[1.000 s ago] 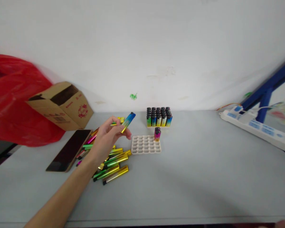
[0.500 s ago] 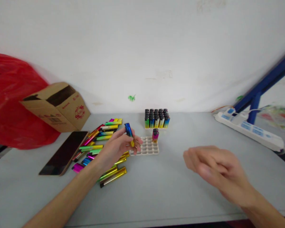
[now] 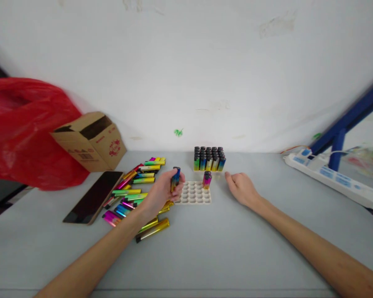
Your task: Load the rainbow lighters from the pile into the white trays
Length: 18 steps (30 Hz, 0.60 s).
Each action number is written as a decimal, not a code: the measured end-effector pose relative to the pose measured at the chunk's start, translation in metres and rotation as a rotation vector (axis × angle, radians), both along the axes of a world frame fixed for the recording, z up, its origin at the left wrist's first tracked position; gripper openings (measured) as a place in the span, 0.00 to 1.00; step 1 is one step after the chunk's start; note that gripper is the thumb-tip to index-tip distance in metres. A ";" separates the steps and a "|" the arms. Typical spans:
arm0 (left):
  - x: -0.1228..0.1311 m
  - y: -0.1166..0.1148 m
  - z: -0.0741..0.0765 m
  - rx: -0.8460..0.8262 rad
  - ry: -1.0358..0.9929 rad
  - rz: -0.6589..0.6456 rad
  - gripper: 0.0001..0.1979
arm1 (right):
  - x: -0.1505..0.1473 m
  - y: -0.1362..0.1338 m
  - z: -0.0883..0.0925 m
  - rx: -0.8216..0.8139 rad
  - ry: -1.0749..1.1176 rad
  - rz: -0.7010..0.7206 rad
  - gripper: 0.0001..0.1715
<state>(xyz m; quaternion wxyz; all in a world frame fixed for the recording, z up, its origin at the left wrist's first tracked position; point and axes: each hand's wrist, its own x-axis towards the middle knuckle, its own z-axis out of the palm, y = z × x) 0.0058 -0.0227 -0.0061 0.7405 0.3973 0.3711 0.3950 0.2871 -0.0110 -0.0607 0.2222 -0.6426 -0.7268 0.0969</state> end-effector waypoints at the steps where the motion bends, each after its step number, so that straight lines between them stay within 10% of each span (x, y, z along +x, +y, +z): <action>1: 0.000 0.000 0.001 -0.015 -0.006 -0.008 0.18 | 0.001 -0.001 -0.001 0.011 0.016 0.006 0.34; 18: 0.006 0.000 -0.006 0.008 0.082 -0.015 0.16 | 0.007 -0.005 0.001 0.062 0.166 0.082 0.37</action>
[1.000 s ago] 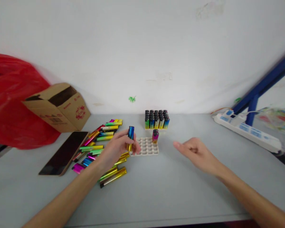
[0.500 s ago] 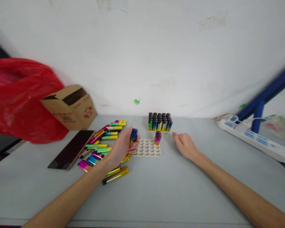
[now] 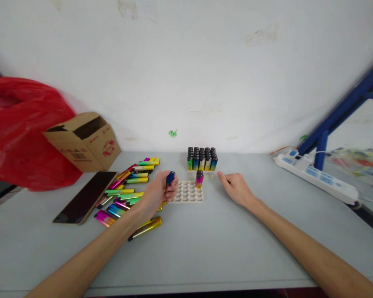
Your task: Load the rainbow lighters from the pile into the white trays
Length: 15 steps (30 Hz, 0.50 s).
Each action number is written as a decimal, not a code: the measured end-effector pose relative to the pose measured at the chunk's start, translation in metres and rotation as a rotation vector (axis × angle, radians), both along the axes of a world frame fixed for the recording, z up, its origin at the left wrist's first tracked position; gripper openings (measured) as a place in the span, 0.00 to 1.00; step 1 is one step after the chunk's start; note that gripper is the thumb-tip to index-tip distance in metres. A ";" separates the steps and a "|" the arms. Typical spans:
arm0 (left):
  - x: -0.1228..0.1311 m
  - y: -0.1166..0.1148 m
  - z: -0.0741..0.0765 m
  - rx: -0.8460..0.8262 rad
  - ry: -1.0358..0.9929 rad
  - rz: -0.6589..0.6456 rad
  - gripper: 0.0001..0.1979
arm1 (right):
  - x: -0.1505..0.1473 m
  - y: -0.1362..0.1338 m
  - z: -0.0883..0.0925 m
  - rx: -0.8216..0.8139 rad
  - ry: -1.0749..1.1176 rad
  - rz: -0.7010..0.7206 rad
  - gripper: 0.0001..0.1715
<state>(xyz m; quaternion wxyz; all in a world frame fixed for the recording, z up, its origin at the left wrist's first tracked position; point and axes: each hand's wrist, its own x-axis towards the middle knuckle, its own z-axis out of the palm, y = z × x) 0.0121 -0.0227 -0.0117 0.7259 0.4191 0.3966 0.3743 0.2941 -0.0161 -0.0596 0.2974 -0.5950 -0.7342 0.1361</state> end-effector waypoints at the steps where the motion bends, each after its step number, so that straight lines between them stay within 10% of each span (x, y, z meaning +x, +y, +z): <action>1: 0.000 -0.001 0.001 0.007 -0.007 0.002 0.16 | 0.000 0.000 0.000 -0.002 -0.006 -0.007 0.37; 15: 0.004 -0.004 0.001 0.270 0.001 -0.006 0.09 | -0.007 -0.011 0.014 0.039 0.103 0.124 0.26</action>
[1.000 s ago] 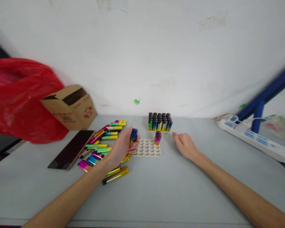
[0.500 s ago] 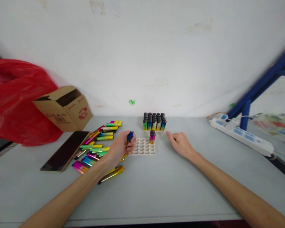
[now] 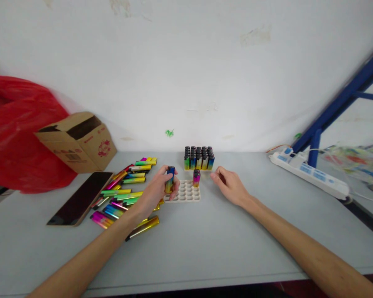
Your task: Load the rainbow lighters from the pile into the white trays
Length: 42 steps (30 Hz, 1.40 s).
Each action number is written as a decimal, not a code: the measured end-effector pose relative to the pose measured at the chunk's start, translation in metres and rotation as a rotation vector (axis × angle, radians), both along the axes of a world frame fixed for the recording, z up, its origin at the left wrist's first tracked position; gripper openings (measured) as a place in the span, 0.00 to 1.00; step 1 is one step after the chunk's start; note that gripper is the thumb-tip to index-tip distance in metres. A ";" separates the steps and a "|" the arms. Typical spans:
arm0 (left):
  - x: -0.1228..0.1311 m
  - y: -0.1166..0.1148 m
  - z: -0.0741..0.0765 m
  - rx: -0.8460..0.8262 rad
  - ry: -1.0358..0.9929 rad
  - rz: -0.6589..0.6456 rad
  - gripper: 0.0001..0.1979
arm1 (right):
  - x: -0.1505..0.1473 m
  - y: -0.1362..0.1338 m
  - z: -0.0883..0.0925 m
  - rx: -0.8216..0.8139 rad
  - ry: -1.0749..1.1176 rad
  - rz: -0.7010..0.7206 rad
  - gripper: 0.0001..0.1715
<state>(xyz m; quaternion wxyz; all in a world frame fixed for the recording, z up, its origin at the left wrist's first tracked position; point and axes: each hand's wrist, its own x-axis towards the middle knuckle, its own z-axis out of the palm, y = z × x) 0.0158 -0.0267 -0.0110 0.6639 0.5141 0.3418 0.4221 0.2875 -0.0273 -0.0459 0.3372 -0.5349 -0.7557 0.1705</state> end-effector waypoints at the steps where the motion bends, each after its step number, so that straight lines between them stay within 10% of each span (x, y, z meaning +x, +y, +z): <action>1: 0.001 0.000 -0.002 0.083 0.069 0.011 0.09 | -0.001 0.000 0.000 0.005 0.028 0.014 0.23; 9: 0.000 -0.001 -0.005 0.836 0.607 0.082 0.10 | -0.007 -0.003 -0.005 0.023 -0.018 0.214 0.33; 16: 0.012 -0.001 -0.008 0.838 0.684 0.029 0.11 | -0.015 -0.005 -0.008 0.095 -0.207 0.271 0.57; 37: 0.025 0.009 -0.032 0.960 0.786 0.013 0.21 | -0.018 -0.003 -0.013 0.100 -0.262 0.269 0.45; 42: 0.011 0.006 -0.016 1.008 0.887 0.106 0.22 | -0.017 -0.004 -0.014 0.093 -0.275 0.259 0.45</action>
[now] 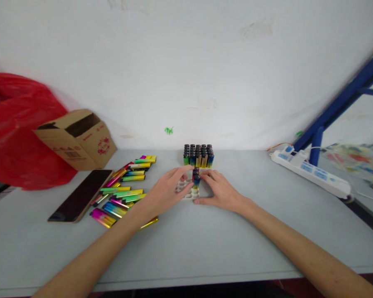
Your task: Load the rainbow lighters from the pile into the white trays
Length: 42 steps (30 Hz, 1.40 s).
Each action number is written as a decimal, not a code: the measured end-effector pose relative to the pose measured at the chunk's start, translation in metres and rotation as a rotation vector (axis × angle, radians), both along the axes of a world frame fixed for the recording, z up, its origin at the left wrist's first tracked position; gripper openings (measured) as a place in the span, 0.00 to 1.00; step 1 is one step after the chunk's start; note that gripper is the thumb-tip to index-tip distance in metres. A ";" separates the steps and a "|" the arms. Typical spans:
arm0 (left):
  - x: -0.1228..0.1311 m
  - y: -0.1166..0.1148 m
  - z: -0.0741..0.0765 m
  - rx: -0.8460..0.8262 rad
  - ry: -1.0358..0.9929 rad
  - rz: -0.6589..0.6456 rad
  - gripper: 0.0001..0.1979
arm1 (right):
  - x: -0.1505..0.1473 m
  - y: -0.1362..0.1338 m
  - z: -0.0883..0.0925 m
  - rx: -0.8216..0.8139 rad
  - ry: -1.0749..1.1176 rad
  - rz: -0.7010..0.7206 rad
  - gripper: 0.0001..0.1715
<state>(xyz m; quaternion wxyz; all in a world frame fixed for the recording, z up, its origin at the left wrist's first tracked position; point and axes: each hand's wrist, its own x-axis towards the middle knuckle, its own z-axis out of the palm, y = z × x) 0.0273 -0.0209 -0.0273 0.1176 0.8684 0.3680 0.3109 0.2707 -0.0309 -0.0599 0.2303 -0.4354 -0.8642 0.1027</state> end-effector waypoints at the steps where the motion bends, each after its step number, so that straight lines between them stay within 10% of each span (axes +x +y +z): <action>1: -0.007 0.001 0.005 0.019 0.023 0.026 0.19 | 0.000 0.000 0.000 0.000 -0.001 0.001 0.45; 15: -0.125 0.068 0.006 0.005 0.359 0.455 0.23 | 0.001 0.000 -0.002 -0.021 0.018 0.017 0.44; 29: -0.128 0.057 0.018 -0.118 0.290 0.396 0.18 | 0.002 0.000 -0.002 -0.015 0.028 0.024 0.43; 36: -0.092 0.018 0.053 -0.132 -0.122 0.355 0.23 | 0.003 0.000 0.000 -0.008 0.042 0.036 0.43; 42: -0.052 -0.003 0.049 -0.459 -0.552 0.146 0.17 | 0.003 0.000 -0.001 0.000 0.042 0.042 0.43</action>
